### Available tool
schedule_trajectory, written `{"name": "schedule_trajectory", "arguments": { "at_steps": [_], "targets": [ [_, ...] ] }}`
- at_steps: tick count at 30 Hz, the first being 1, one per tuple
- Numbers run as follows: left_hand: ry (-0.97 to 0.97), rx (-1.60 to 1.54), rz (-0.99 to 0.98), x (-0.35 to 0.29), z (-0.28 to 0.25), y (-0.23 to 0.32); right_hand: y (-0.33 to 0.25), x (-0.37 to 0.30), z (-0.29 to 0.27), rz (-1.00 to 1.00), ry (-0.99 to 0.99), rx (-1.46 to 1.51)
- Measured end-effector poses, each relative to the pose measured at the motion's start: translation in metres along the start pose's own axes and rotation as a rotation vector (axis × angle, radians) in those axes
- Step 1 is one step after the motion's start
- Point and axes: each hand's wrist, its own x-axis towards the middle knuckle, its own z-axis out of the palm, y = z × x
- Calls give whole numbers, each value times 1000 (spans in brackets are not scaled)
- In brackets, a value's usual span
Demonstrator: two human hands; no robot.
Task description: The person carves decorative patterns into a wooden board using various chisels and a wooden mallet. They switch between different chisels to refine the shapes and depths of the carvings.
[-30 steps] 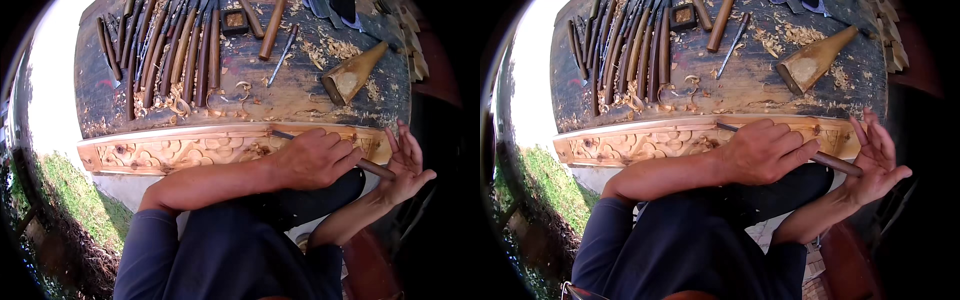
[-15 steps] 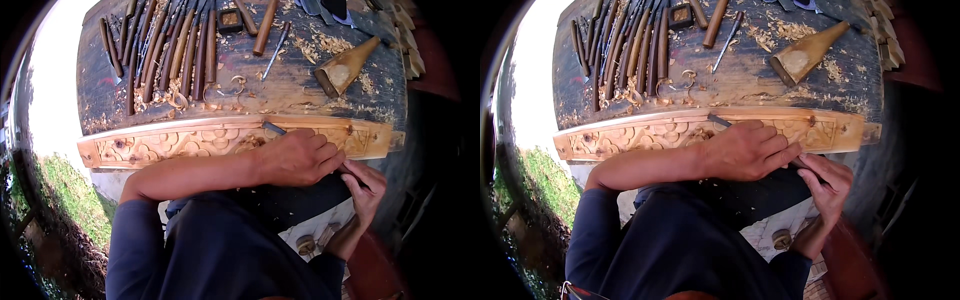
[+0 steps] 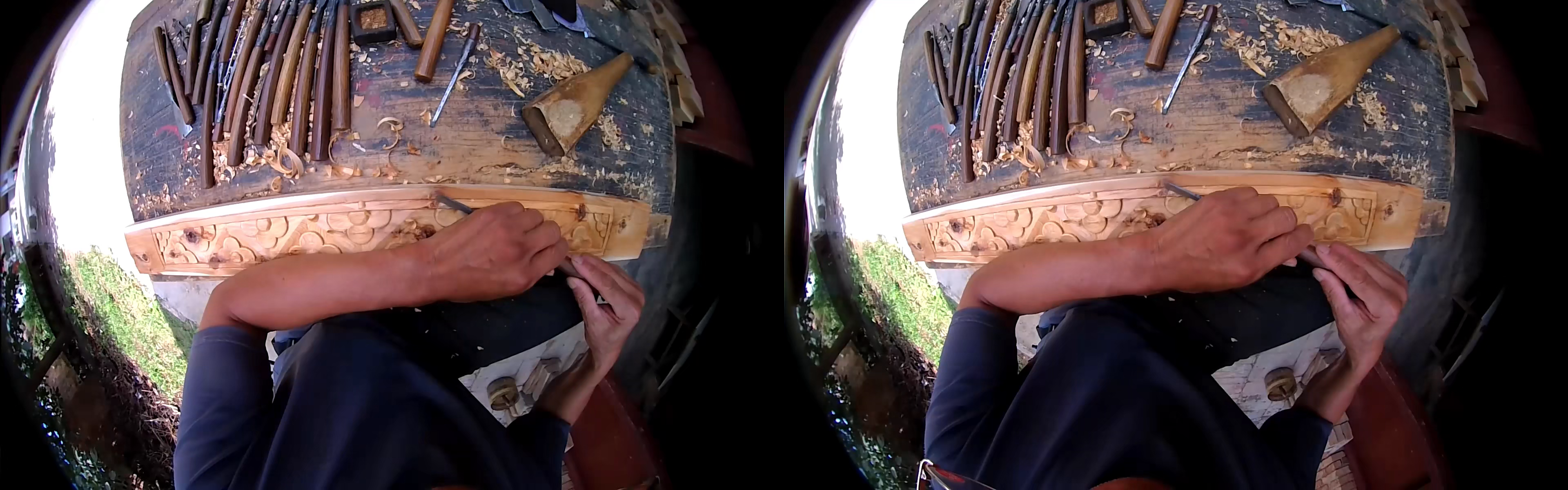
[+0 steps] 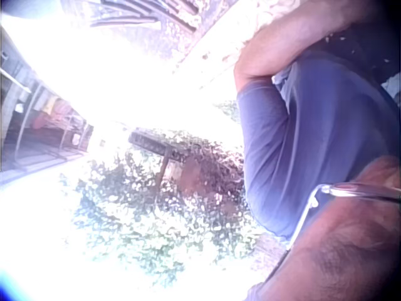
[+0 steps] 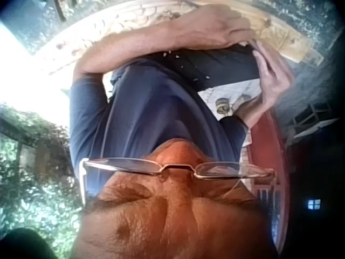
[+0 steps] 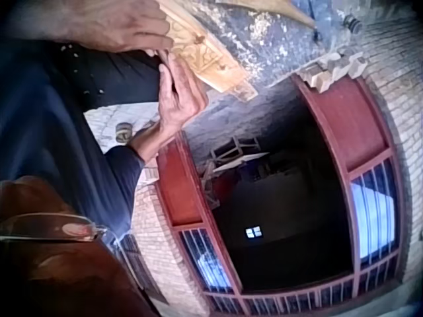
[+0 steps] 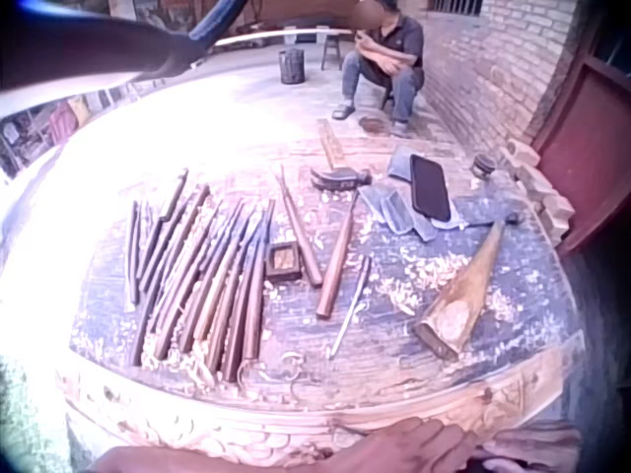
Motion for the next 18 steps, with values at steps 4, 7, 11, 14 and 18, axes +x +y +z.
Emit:
{"name": "schedule_trajectory", "arguments": {
  "at_steps": [4,7,11,14,18],
  "targets": [
    [-15,-33,-17,0,-2,0,-4,2,1,-39,8,-48],
    [-36,-9,-40,1,-4,0,-3,2,4,-56,26,-46],
    [-34,-43,-51,2,-3,-1,-4,2,4,-56,35,-63],
    [-20,-60,-71,1,-2,-2,-6,5,5,-53,37,-69],
    [22,-77,-96,1,1,-2,-6,8,4,-64,34,-68]
  ]
}}
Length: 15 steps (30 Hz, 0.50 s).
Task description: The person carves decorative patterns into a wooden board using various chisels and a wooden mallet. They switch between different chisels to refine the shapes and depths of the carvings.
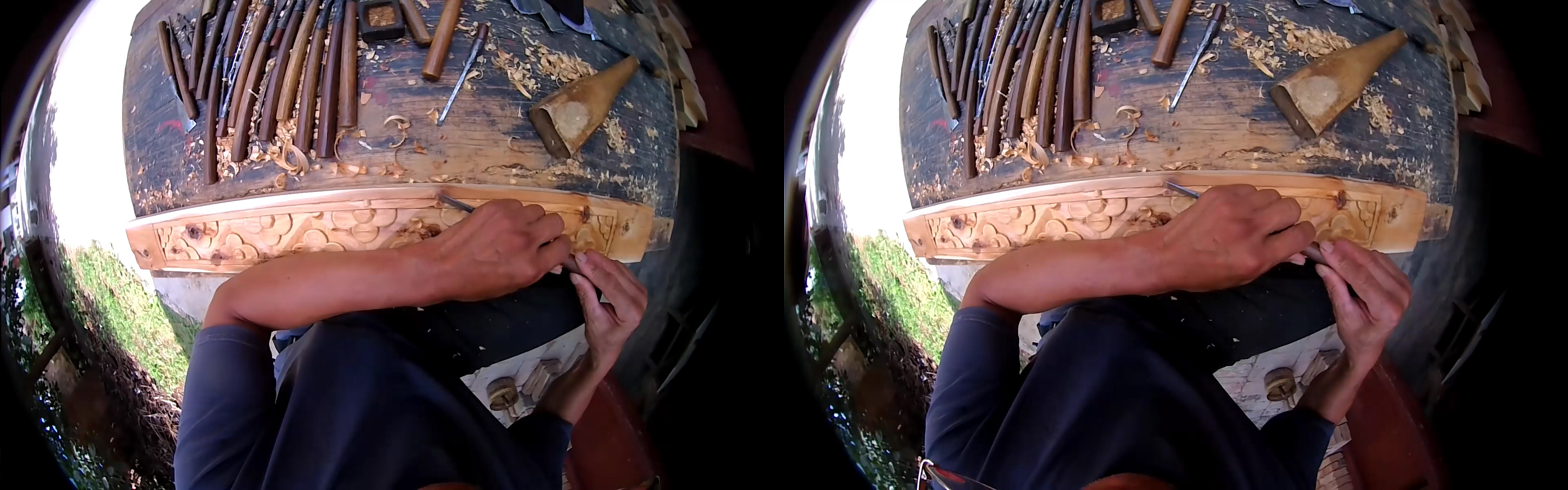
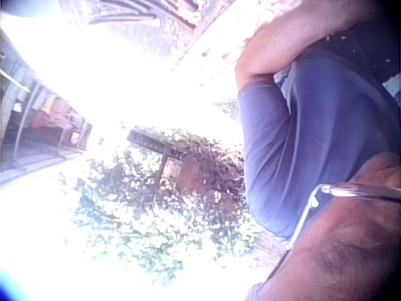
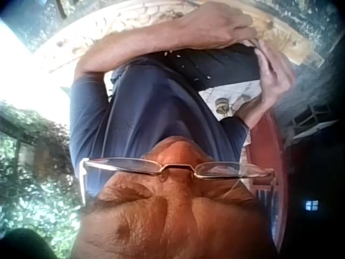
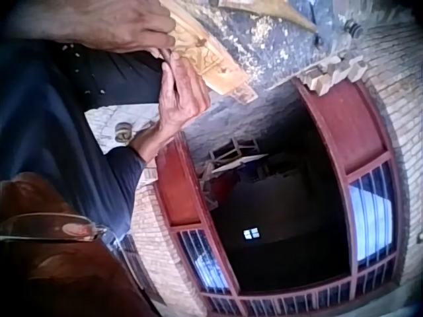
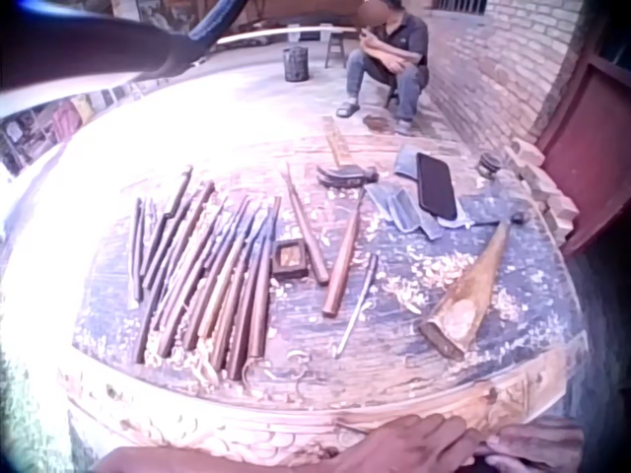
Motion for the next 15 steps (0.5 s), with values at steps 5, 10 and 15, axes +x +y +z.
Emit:
{"name": "schedule_trajectory", "arguments": {
  "at_steps": [5,10,15],
  "targets": [
    [44,-1,-43,-5,1,-1,2,9,8,-15,-27,45],
    [61,1,-19,-2,0,2,-1,10,-2,-41,-50,6],
    [9,24,36,0,-2,2,-11,6,-10,-73,-36,-81]
  ]
}}
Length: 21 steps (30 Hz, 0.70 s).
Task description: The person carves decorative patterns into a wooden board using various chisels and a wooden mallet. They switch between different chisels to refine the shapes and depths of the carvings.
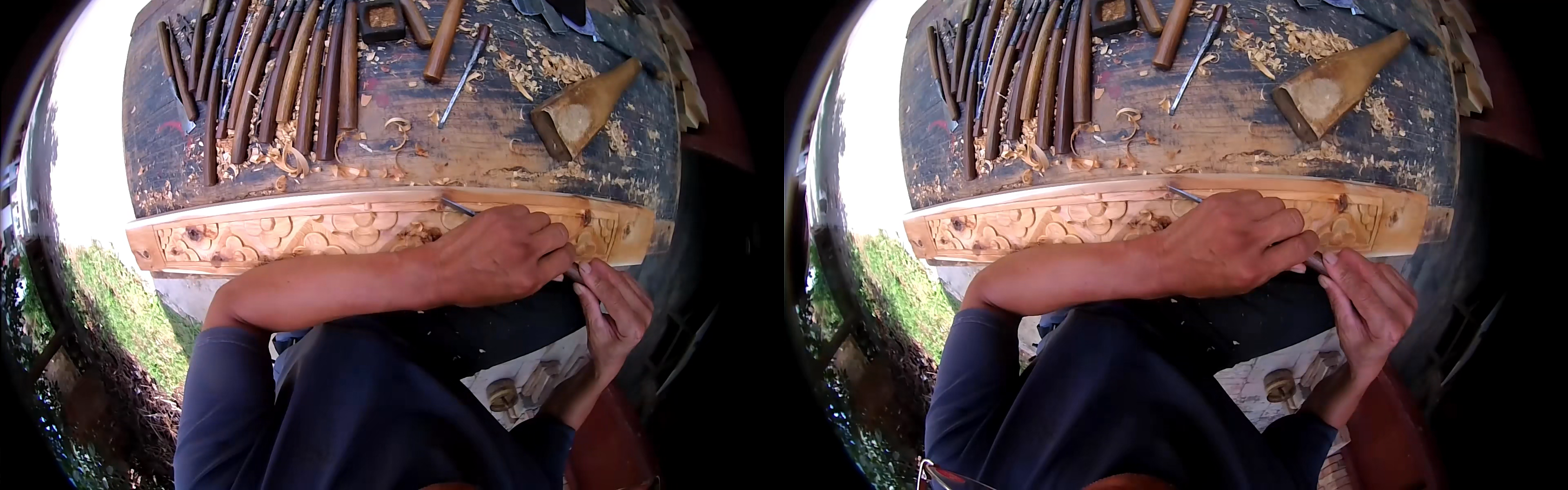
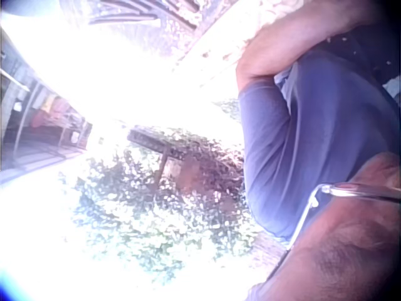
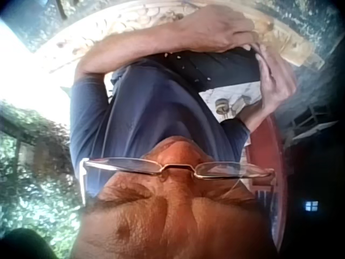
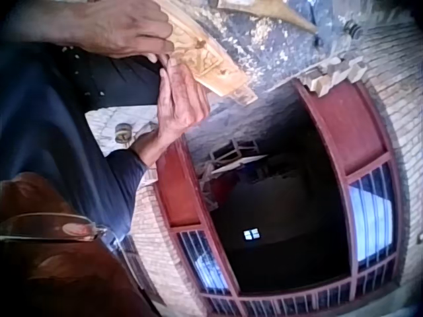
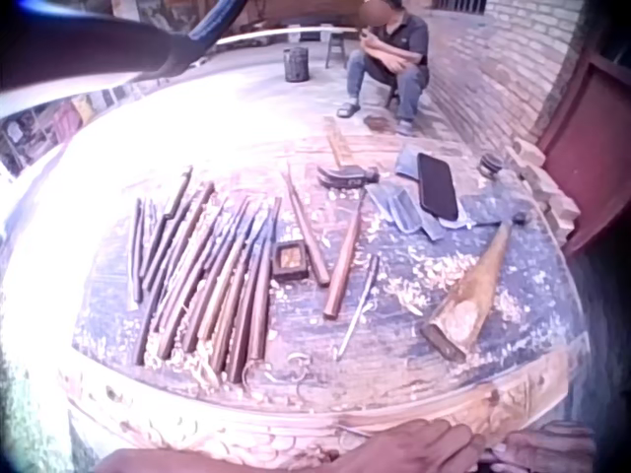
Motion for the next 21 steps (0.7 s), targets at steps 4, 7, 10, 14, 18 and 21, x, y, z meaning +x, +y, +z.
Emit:
{"name": "schedule_trajectory", "arguments": {
  "at_steps": [4,7,10,14,18,21],
  "targets": [
    [15,-52,12,1,0,-1,-2,-5,1,-11,22,-37],
    [8,-68,12,1,-1,0,-2,-7,3,-2,34,-28],
    [-32,-43,-28,3,-4,0,1,-3,5,11,49,12],
    [16,-21,-54,0,1,-3,3,5,7,27,7,59],
    [55,-29,-95,-5,-3,-1,-1,12,12,-2,-17,68],
    [36,-22,-136,-6,-9,2,1,14,16,-22,-15,98]
  ]
}}
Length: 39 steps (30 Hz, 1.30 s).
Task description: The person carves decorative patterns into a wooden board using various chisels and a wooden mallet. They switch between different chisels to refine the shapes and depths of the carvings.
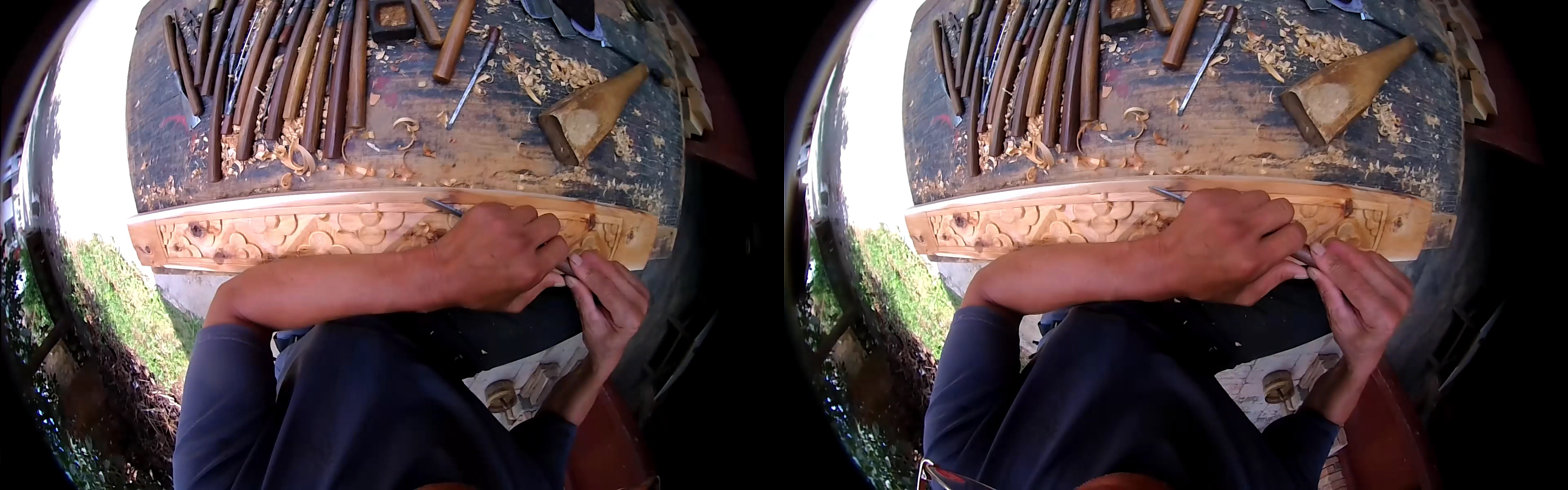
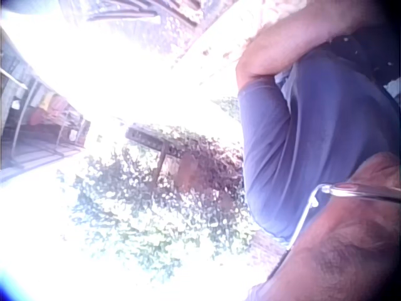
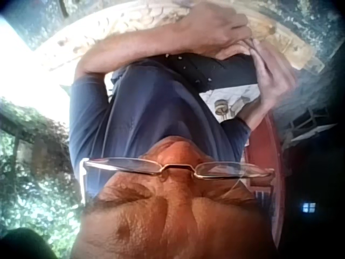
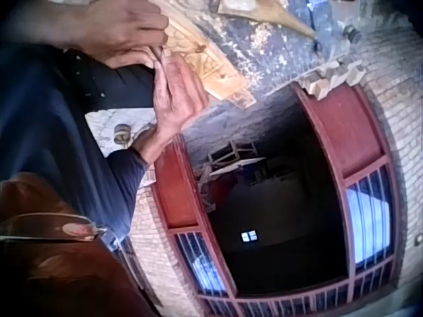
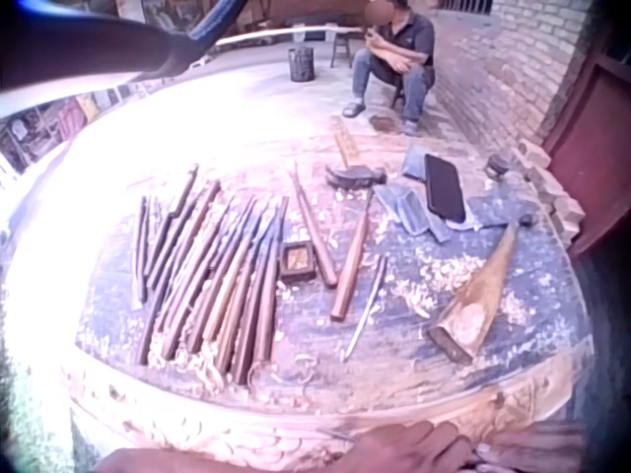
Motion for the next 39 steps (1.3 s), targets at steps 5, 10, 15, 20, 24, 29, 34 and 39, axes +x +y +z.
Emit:
{"name": "schedule_trajectory", "arguments": {
  "at_steps": [5,10,15,20,24,29,34,39],
  "targets": [
    [17,130,72,-5,-3,3,9,-3,6,71,-55,173],
    [18,295,354,-14,4,4,26,-35,-5,143,-86,426],
    [31,273,428,-13,2,14,51,-70,-5,45,32,636],
    [-9,207,381,-14,-6,28,50,-72,5,-133,152,877],
    [-50,115,290,-24,-14,46,16,-47,20,-168,53,887],
    [-50,76,146,-46,-40,55,-22,-43,37,-96,182,876],
    [60,421,157,-86,-72,42,-35,-51,5,9,371,871],
    [276,549,-155,-126,-113,23,-48,-8,-21,148,802,753]
  ]
}}
